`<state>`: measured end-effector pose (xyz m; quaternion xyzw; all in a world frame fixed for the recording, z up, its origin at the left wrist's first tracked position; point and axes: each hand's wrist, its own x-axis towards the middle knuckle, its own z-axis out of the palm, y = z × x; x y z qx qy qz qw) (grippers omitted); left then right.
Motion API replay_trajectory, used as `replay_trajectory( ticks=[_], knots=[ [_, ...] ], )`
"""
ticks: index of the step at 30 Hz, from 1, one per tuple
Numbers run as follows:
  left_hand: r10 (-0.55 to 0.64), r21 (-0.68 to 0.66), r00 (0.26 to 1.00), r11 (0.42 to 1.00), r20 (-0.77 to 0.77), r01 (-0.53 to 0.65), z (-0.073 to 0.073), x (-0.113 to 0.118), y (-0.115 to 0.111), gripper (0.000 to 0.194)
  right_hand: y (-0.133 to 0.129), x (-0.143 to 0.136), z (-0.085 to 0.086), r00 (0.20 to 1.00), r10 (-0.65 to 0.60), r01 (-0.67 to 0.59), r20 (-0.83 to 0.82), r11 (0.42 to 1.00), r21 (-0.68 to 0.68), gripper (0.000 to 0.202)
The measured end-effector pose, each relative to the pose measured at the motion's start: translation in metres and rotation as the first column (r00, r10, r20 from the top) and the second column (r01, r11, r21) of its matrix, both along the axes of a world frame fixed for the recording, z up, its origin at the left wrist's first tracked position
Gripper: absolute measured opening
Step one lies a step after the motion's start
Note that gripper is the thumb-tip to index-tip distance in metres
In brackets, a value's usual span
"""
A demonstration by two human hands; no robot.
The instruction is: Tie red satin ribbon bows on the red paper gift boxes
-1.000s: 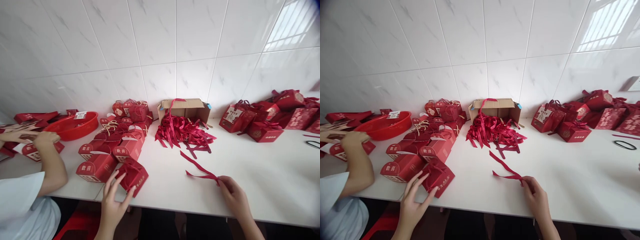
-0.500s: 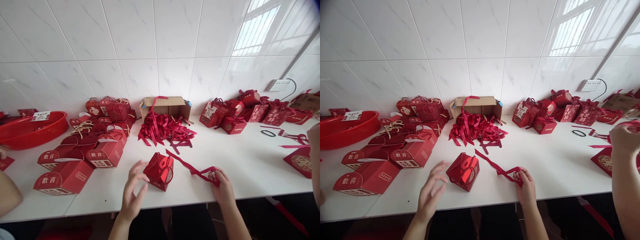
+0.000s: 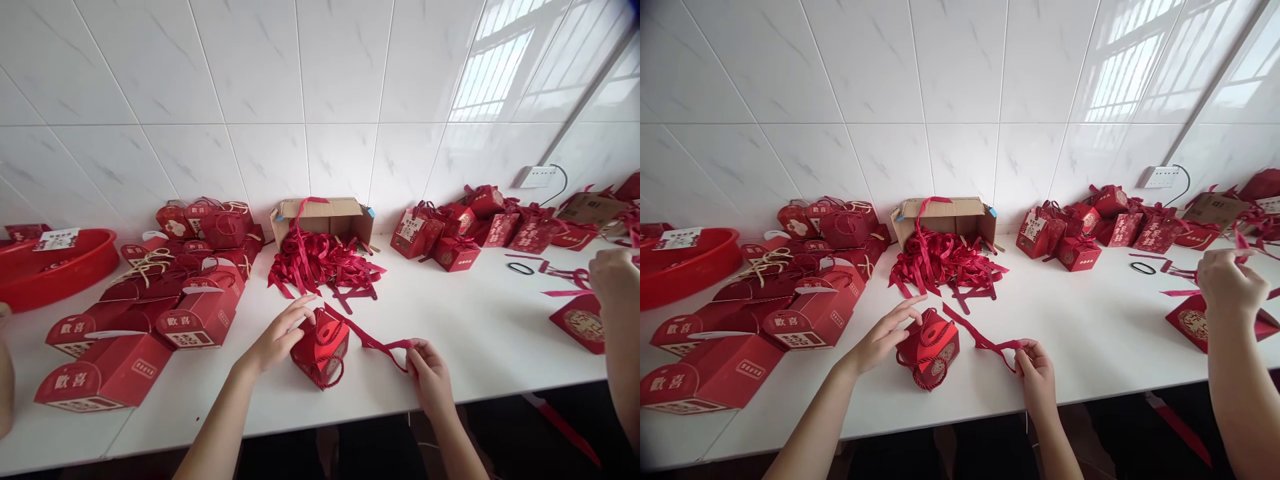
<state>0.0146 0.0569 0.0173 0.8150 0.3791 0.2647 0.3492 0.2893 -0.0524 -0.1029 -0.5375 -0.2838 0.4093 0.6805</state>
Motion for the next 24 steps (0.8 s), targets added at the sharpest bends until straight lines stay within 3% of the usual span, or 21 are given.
replay_trajectory(
  ticks=[3, 5, 8, 10, 12, 14, 16, 20, 24],
  knots=[
    [-0.084, -0.074, 0.996, 0.994, -0.002, 0.084, -0.002, 0.001, 0.002, 0.035, 0.001, 0.016, -0.001, 0.996, -0.030, 0.035, 0.087, 0.998, -0.061, 0.023],
    [-0.088, -0.032, 0.995, 0.996, -0.042, 0.087, -0.005, 0.000, -0.001, 0.035, 0.002, 0.035, -0.003, 0.963, -0.114, 0.156, 0.244, 0.975, -0.158, 0.025],
    [-0.047, 0.072, 0.991, 0.996, -0.129, 0.057, -0.007, -0.003, -0.006, 0.037, 0.002, 0.062, -0.006, 0.829, -0.156, 0.341, 0.538, 0.902, -0.264, 0.033],
    [0.000, 0.105, 0.985, 0.994, -0.174, 0.019, -0.009, -0.003, -0.007, 0.039, 0.003, 0.074, -0.008, 0.677, -0.123, 0.388, 0.726, 0.897, -0.211, 0.042],
    [0.058, 0.102, 0.978, 0.994, -0.201, -0.037, -0.010, -0.002, -0.005, 0.041, 0.005, 0.078, -0.010, 0.478, -0.063, 0.329, 0.876, 0.938, -0.113, 0.045],
    [0.123, 0.080, 0.971, 0.991, -0.203, -0.109, -0.012, 0.001, -0.002, 0.043, 0.010, 0.079, -0.011, 0.312, 0.030, 0.183, 0.950, 0.979, -0.091, 0.038],
    [0.210, 0.076, 0.964, 0.977, -0.163, -0.200, -0.013, 0.001, -0.003, 0.044, 0.015, 0.077, -0.011, 0.245, 0.127, 0.042, 0.961, 0.989, -0.141, 0.029],
    [0.352, 0.272, 0.936, 0.902, -0.018, -0.334, -0.009, -0.003, -0.026, 0.026, 0.020, 0.074, -0.006, 0.261, 0.163, -0.014, 0.951, 0.986, -0.166, 0.021],
    [0.221, 0.524, 0.964, 0.844, -0.145, -0.115, -0.014, -0.007, -0.062, 0.015, 0.015, 0.065, 0.014, 0.473, 0.088, 0.003, 0.877, 0.995, -0.101, 0.027]
  ],
)
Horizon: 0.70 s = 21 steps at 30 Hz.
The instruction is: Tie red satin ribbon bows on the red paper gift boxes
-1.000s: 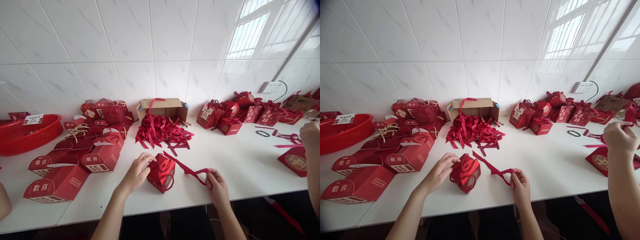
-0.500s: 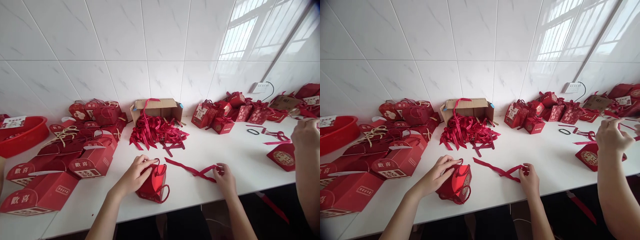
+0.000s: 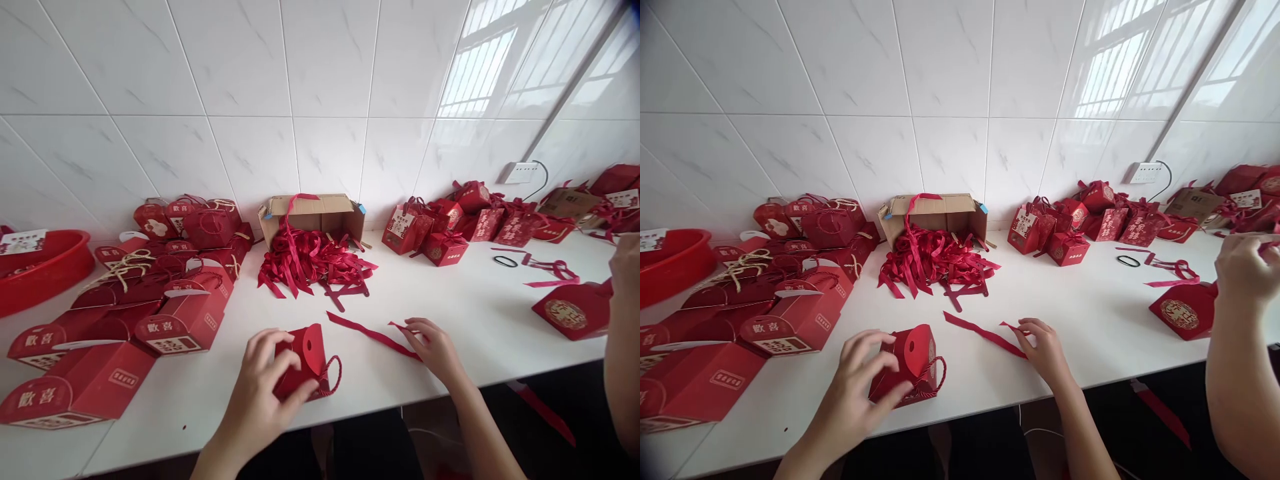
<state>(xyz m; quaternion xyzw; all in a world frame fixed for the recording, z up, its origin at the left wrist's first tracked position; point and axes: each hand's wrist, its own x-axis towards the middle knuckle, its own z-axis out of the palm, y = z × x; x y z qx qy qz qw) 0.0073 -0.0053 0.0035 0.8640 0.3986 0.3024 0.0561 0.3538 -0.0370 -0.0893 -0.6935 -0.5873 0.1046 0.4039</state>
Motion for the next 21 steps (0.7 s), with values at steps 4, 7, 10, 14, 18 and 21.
replay_trajectory(
  ticks=[4, 7, 10, 14, 18, 21],
  knots=[
    [-0.042, 0.085, 0.996, 0.995, -0.084, 0.050, -0.017, -0.002, -0.018, 0.014, -0.006, -0.021, 0.029, 0.978, 0.028, -0.018, -0.208, 0.999, 0.046, 0.026],
    [-0.072, 0.090, 0.997, 0.993, -0.040, 0.076, -0.024, -0.007, -0.025, 0.028, -0.006, -0.045, 0.048, 0.946, 0.112, -0.084, -0.305, 0.991, 0.105, 0.025],
    [-0.163, 0.006, 0.987, 0.987, -0.002, 0.163, -0.023, -0.013, -0.036, 0.022, -0.005, -0.070, 0.063, 0.887, 0.181, -0.153, -0.425, 0.983, 0.098, 0.025],
    [-0.126, -0.056, 0.980, 0.989, 0.156, 0.136, -0.017, -0.016, -0.038, 0.016, 0.000, -0.101, 0.081, 0.785, 0.220, -0.275, -0.579, 0.961, -0.007, 0.031],
    [0.076, -0.089, 0.982, 0.994, 0.173, -0.061, -0.015, -0.006, -0.017, 0.019, 0.010, -0.123, 0.091, 0.675, 0.272, -0.439, -0.686, 0.895, -0.076, 0.030],
    [0.114, -0.106, 0.986, 0.989, 0.122, -0.101, -0.015, 0.003, -0.002, 0.022, 0.019, -0.133, 0.091, 0.657, 0.261, -0.496, -0.707, 0.856, -0.145, 0.027]
  ],
)
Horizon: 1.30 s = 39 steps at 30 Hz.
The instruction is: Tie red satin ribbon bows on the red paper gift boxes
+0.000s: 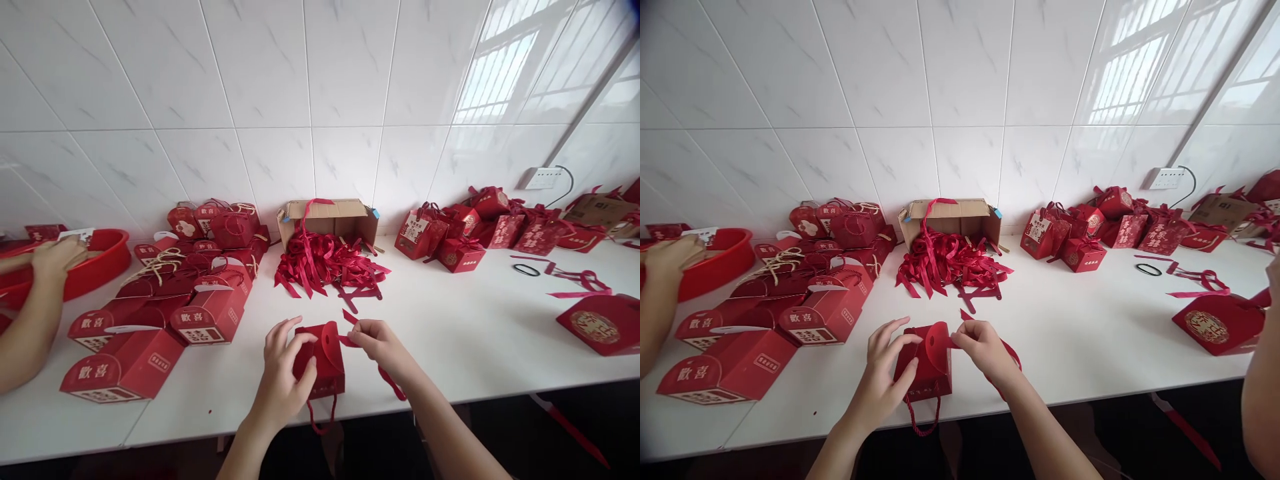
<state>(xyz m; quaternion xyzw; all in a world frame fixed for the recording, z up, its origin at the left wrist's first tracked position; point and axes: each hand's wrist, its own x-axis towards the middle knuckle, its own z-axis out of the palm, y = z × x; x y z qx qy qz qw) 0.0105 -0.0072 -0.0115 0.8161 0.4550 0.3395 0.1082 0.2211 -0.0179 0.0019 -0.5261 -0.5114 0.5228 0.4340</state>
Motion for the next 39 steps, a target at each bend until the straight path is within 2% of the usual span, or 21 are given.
replay_trajectory(
  ticks=[8, 14, 18, 21, 25, 28, 32, 36, 39],
  knots=[
    [-0.003, -0.029, 0.999, 1.000, -0.045, 0.002, 0.000, 0.014, 0.007, 0.026, 0.014, -0.007, 0.002, 0.994, 0.068, -0.069, 0.084, 0.998, 0.009, 0.021],
    [-0.007, -0.024, 1.000, 1.000, 0.003, 0.007, 0.000, 0.017, 0.009, 0.024, 0.019, -0.012, 0.003, 0.986, 0.099, -0.102, 0.134, 0.995, 0.018, 0.020],
    [-0.005, -0.018, 0.999, 1.000, 0.046, 0.006, 0.002, 0.017, 0.009, 0.015, 0.024, -0.016, -0.003, 0.983, 0.113, -0.120, 0.146, 0.992, 0.040, 0.021],
    [-0.016, -0.030, 0.996, 0.999, 0.083, 0.018, 0.006, 0.016, 0.009, 0.013, 0.024, -0.016, -0.003, 0.964, 0.124, -0.140, 0.235, 0.989, 0.051, 0.023],
    [-0.054, -0.082, 0.988, 0.994, 0.143, 0.066, 0.020, 0.013, 0.009, 0.015, 0.021, -0.009, 0.005, 0.924, 0.071, -0.163, 0.376, 0.962, 0.220, 0.023],
    [-0.115, -0.096, 0.977, 0.986, 0.180, 0.134, 0.033, 0.012, 0.010, 0.015, 0.020, -0.008, 0.014, 0.910, 0.147, -0.279, 0.387, 0.909, 0.311, 0.031],
    [-0.147, -0.078, 0.974, 0.984, 0.172, 0.162, 0.048, 0.011, 0.011, 0.015, 0.024, -0.017, 0.022, 0.916, 0.210, -0.335, 0.341, 0.869, 0.364, 0.016],
    [-0.129, -0.042, 0.975, 0.989, 0.182, 0.139, 0.054, 0.010, 0.011, 0.013, 0.026, -0.019, 0.031, 0.917, 0.239, -0.353, 0.318, 0.858, 0.372, 0.012],
    [-0.078, -0.002, 0.974, 0.997, 0.214, 0.080, 0.050, 0.006, 0.009, 0.011, 0.023, -0.016, 0.042, 0.939, 0.217, -0.317, 0.269, 0.851, 0.420, 0.014]
  ],
)
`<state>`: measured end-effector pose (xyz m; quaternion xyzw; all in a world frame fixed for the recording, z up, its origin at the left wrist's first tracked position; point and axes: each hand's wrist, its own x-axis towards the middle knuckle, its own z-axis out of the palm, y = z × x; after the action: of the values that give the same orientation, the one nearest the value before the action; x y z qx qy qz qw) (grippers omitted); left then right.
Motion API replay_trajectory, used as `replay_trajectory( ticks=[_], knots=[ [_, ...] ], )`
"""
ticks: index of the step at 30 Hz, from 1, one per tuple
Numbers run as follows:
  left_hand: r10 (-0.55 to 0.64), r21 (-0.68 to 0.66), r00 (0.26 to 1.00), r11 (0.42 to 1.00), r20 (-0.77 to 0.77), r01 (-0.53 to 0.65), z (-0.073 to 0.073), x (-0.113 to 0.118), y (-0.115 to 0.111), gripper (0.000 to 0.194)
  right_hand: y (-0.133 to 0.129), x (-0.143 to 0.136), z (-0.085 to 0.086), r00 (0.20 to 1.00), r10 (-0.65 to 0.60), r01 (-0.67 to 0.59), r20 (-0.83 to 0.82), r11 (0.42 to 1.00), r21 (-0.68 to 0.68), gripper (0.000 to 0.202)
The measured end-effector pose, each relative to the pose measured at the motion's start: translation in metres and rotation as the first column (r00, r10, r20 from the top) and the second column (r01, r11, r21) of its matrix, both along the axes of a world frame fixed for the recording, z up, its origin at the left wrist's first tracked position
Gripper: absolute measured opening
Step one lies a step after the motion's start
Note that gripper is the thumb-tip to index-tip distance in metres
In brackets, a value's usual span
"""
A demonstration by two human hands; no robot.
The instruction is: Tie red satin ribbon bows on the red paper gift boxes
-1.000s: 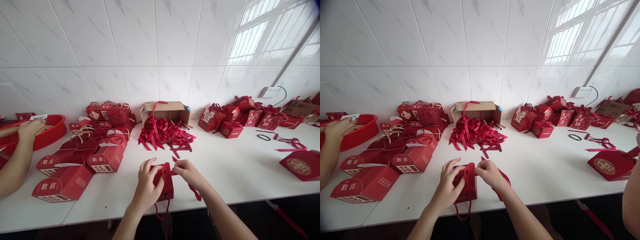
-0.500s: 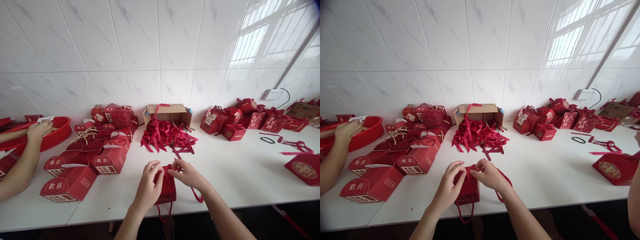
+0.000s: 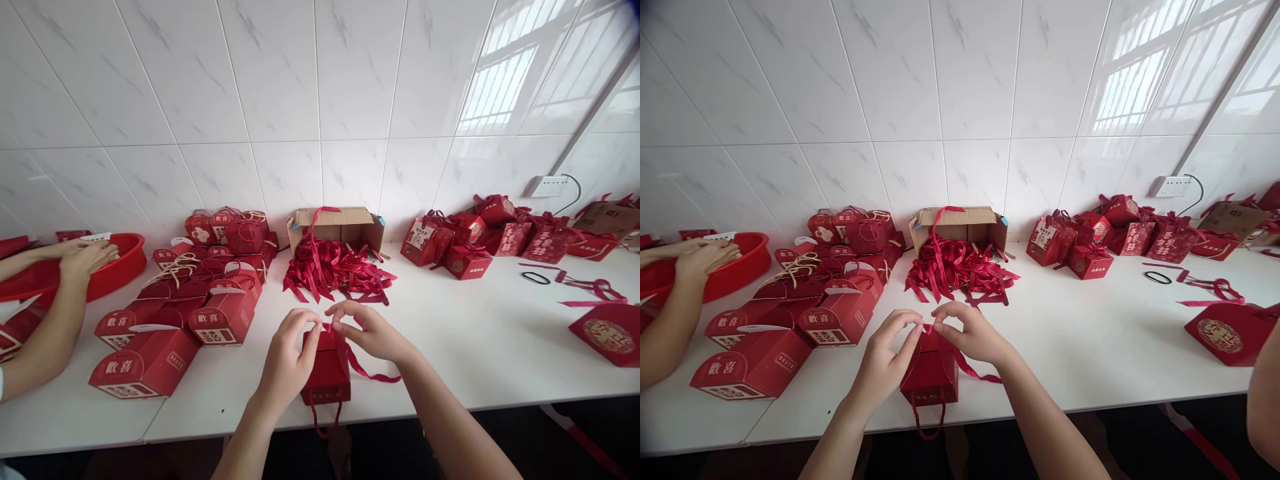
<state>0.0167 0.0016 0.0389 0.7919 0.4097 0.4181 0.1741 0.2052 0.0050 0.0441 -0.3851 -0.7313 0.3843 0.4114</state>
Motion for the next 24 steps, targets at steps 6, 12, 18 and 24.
replay_trajectory(
  ticks=[6, 12, 18, 24],
  knots=[
    [0.099, -0.119, 0.989, 0.987, -0.109, -0.112, -0.030, -0.020, -0.020, 0.032, -0.023, 0.023, 0.031, 0.951, -0.158, 0.180, -0.266, 0.982, 0.058, 0.016],
    [0.200, -0.380, 0.964, 0.917, 0.178, -0.120, -0.052, -0.023, -0.032, 0.024, -0.059, 0.053, 0.055, 0.770, -0.182, 0.385, -0.611, 0.897, 0.217, 0.006],
    [0.293, -0.472, 0.888, 0.876, 0.355, -0.100, -0.058, -0.016, -0.033, 0.029, -0.042, 0.028, 0.036, 0.876, -0.215, 0.240, -0.431, 0.971, 0.004, 0.017],
    [0.351, -0.514, 0.837, 0.852, 0.419, -0.100, -0.067, -0.013, -0.033, 0.039, -0.011, -0.018, -0.002, 0.982, -0.099, 0.100, 0.161, 0.995, 0.002, 0.012]
  ],
)
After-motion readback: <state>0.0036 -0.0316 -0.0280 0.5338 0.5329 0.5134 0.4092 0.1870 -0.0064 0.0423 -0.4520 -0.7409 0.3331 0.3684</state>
